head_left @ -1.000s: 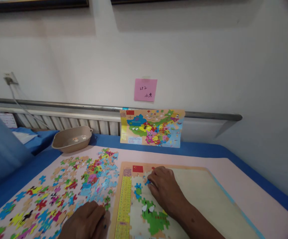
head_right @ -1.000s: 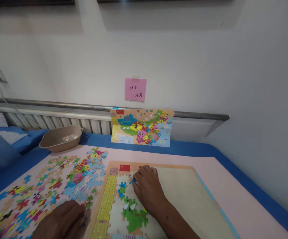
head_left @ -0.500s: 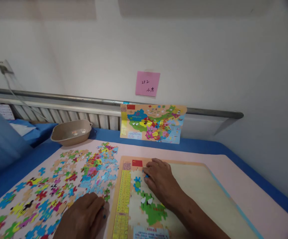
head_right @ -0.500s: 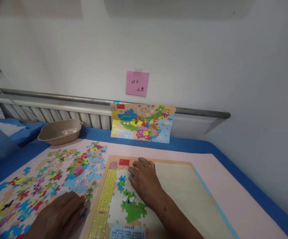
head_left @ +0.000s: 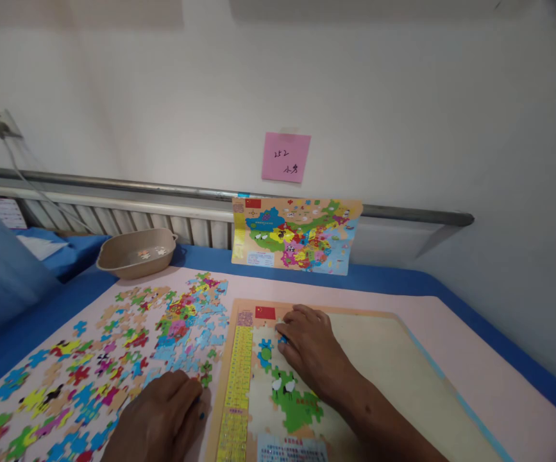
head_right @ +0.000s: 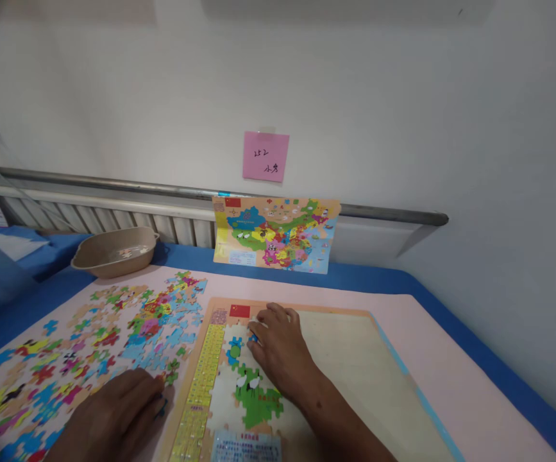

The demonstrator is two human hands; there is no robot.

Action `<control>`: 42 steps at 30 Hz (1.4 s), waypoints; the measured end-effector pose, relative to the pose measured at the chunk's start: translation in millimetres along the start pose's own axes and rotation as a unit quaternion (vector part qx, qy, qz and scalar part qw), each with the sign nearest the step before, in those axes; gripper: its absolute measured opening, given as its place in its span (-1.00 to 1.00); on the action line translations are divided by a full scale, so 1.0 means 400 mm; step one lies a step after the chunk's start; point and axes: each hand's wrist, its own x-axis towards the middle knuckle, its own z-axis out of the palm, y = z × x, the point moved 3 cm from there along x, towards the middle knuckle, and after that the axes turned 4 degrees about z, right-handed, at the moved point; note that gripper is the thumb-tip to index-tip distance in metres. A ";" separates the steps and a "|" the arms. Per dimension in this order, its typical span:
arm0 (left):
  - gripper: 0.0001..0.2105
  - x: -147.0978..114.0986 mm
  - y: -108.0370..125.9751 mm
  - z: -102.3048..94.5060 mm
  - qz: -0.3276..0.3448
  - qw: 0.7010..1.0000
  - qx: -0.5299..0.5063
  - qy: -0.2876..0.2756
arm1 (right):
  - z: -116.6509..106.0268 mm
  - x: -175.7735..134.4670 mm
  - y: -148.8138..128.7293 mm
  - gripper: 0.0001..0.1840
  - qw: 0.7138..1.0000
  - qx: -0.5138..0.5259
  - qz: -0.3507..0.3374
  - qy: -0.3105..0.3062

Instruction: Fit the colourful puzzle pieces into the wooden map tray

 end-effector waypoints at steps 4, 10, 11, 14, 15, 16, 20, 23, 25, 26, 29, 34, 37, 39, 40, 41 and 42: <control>-0.76 0.004 0.001 -0.003 0.001 1.000 -0.003 -0.001 | 0.000 0.001 -0.001 -0.86 1.000 -0.008 -0.005 -0.008; -0.77 0.002 0.003 0.002 -0.005 1.000 -0.003 -0.020 | 0.001 -0.003 -0.001 -0.83 1.000 -0.016 -0.011 0.000; -0.76 0.003 0.004 0.001 -0.005 1.000 -0.007 -0.015 | 0.000 -0.004 -0.002 -0.82 1.000 -0.019 -0.012 0.002; -0.76 0.004 0.004 0.000 -0.008 1.000 -0.019 -0.009 | -0.001 -0.005 -0.005 -0.81 1.000 -0.026 -0.012 0.006; -0.76 0.004 0.002 0.001 -0.010 1.000 -0.018 -0.009 | -0.001 -0.005 -0.005 -0.81 1.000 -0.026 -0.012 0.006; -0.76 0.003 0.001 0.003 -0.011 1.000 -0.016 -0.012 | 0.000 -0.005 -0.005 -0.82 1.000 -0.025 -0.011 0.006; -0.77 -0.004 -0.003 0.011 -0.011 0.999 -0.002 -0.040 | 0.004 -0.004 0.001 -0.83 1.000 -0.007 -0.012 0.009; -0.78 -0.007 -0.005 0.012 -0.012 0.999 -0.003 -0.047 | 0.005 -0.003 0.005 -0.83 1.000 0.000 -0.015 0.014; -0.78 -0.006 -0.005 0.010 -0.010 0.999 -0.004 -0.047 | 0.004 -0.003 0.005 -0.83 1.000 0.002 -0.017 0.016; -0.78 -0.005 -0.005 0.009 -0.009 0.999 -0.004 -0.044 | 0.004 -0.003 0.004 -0.84 1.000 0.003 -0.018 0.016; -0.77 -0.006 -0.003 0.009 -0.006 0.999 -0.005 -0.033 | 0.003 -0.003 0.002 -0.85 1.000 0.011 -0.011 0.019; -0.77 -0.018 -0.008 0.029 -0.031 0.999 -0.015 -0.022 | 0.007 -0.001 -0.001 -0.83 1.000 0.012 -0.001 0.021; -0.77 -0.024 -0.013 0.038 -0.046 0.999 -0.014 -0.024 | 0.005 -0.001 -0.003 -0.83 1.000 0.012 -0.002 0.023; -0.76 -0.025 -0.012 0.038 -0.044 0.998 -0.020 -0.029 | 0.003 -0.001 -0.005 -0.84 1.000 0.014 -0.003 0.022; -0.76 -0.024 -0.011 0.037 -0.042 0.999 -0.022 -0.028 | 0.002 -0.001 -0.006 -0.85 1.000 0.013 -0.004 0.021; -0.76 -0.023 -0.010 0.034 -0.040 0.999 -0.021 -0.021 | 0.002 -0.001 -0.006 -0.85 1.000 0.011 -0.003 0.020; -0.76 -0.022 -0.009 0.032 -0.037 0.999 -0.020 -0.013 | 0.003 -0.001 -0.005 -0.85 1.000 0.008 -0.002 0.020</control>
